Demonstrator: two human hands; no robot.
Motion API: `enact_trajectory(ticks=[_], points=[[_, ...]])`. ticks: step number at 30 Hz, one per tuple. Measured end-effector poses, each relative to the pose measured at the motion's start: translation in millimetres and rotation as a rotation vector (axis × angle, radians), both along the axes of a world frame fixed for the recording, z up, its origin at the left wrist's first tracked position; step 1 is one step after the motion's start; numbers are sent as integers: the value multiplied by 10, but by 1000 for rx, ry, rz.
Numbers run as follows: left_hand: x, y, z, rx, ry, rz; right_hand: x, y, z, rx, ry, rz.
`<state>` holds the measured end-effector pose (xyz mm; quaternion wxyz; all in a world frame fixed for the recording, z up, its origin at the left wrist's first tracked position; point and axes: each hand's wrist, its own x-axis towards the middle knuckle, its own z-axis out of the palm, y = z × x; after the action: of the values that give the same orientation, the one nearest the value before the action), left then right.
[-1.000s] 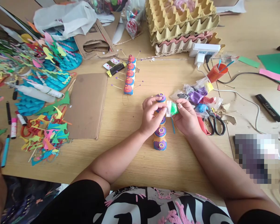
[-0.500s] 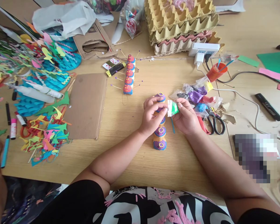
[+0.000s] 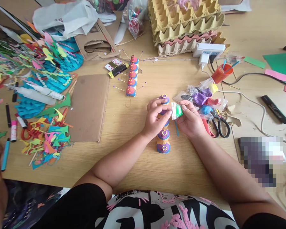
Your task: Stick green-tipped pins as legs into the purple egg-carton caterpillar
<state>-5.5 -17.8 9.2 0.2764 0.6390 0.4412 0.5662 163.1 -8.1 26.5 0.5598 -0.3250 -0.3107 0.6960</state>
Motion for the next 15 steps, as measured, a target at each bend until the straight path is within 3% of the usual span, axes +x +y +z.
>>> enact_trajectory(ticks=[7,15], points=[[-18,-2,-3,-31,7,-52,61,26,40,98,-146,-36],[-13,-3,-14,-30,104,-7,42,-28,78,218,-290,-109]])
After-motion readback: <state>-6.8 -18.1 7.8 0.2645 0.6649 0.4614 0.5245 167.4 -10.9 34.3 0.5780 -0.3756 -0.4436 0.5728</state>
